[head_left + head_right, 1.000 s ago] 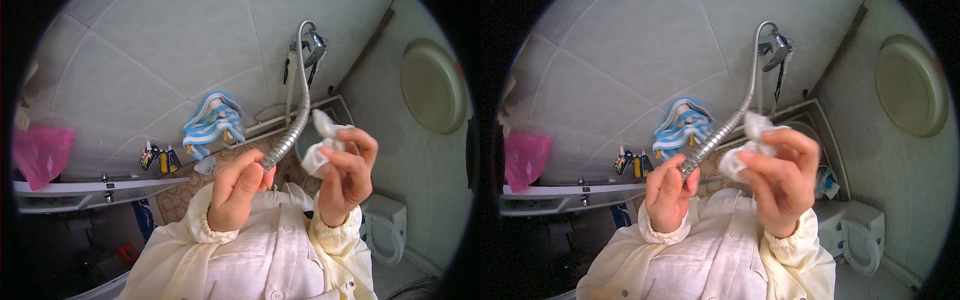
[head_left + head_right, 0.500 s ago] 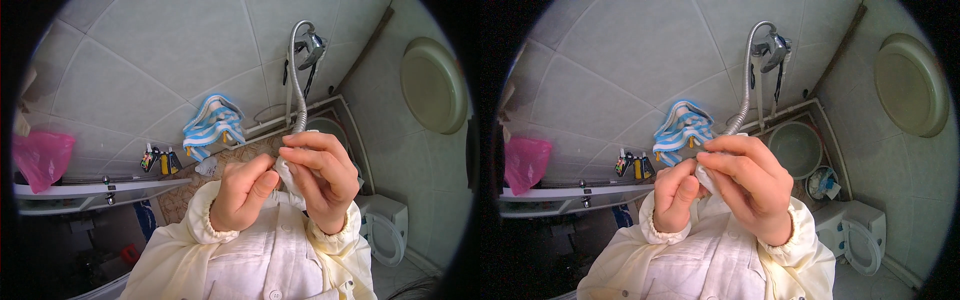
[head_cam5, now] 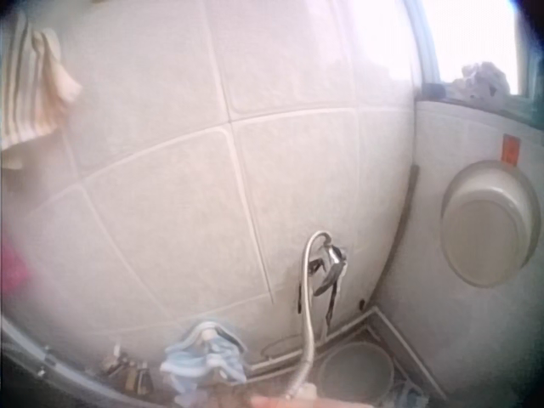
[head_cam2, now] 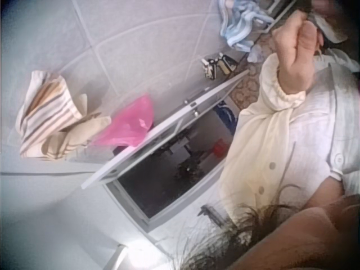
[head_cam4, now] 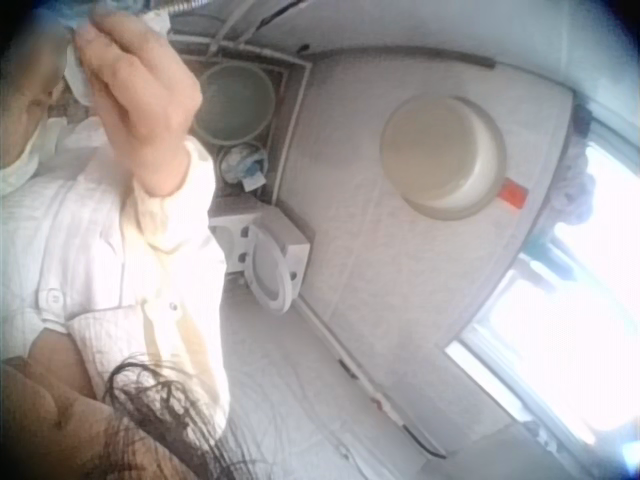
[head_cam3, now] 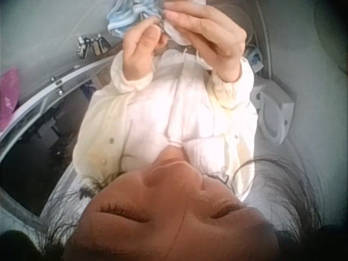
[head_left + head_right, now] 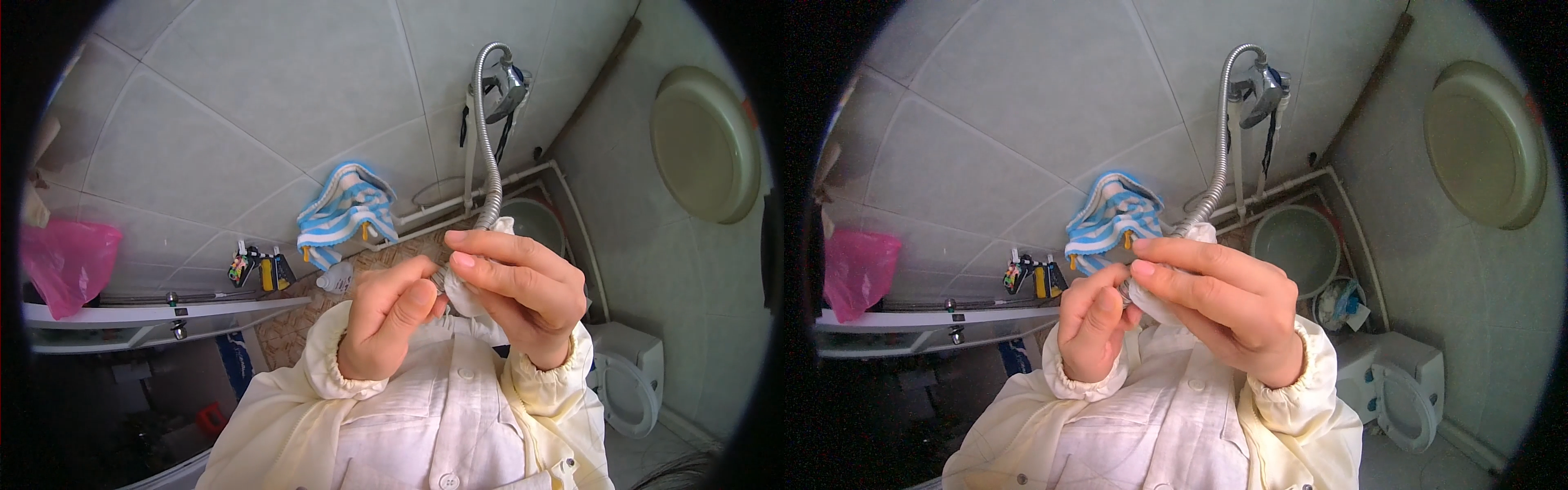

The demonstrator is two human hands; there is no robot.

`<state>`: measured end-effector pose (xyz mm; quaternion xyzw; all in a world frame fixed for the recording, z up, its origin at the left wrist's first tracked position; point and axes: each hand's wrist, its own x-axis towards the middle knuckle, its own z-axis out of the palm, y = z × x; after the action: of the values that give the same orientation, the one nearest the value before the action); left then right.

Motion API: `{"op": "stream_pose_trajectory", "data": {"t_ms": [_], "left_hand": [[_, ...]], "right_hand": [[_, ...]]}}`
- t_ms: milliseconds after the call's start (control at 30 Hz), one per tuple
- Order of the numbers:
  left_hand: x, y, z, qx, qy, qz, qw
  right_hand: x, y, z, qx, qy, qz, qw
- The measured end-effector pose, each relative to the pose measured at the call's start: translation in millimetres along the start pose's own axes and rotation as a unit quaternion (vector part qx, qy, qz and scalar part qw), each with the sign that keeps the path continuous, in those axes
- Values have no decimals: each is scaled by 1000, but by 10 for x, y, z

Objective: The person wipes a shower hose with a wet wipe, places a bottle onto the window sill, and wipes the shower hose again with the wipe.

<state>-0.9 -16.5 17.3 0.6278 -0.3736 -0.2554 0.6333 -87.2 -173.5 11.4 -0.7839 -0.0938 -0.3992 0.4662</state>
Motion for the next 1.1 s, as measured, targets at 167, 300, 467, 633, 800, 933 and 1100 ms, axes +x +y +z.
{"op": "stream_pose_trajectory", "data": {"t_ms": [167, 300, 467, 633, 800, 933, 1100], "left_hand": [[37, 15, -12, 22, -19, 19, 999], [80, -3, 10, 75, -5, 49, 996], [90, -68, 26, 133, -18, 115, 984], [31, -6, 41, 4, 8, -3, 1000], [43, -30, -2, -76, -52, -34, 995], [8, -51, 10, -97, -52, -51, 993], [-37, -17, 37, -117, 0, -59, 991]], "right_hand": [[-16, 30, 22, -24, 5, -27, 999], [-13, -16, 110, -8, 47, 31, 998], [50, -80, 182, 13, 85, 106, 991], [-118, 79, 125, 146, 215, 192, 946], [-209, 82, 107, 70, 247, 126, 958], [-163, -83, 168, -18, 167, 82, 982], [-322, -68, 289, -166, 120, -54, 977]]}}
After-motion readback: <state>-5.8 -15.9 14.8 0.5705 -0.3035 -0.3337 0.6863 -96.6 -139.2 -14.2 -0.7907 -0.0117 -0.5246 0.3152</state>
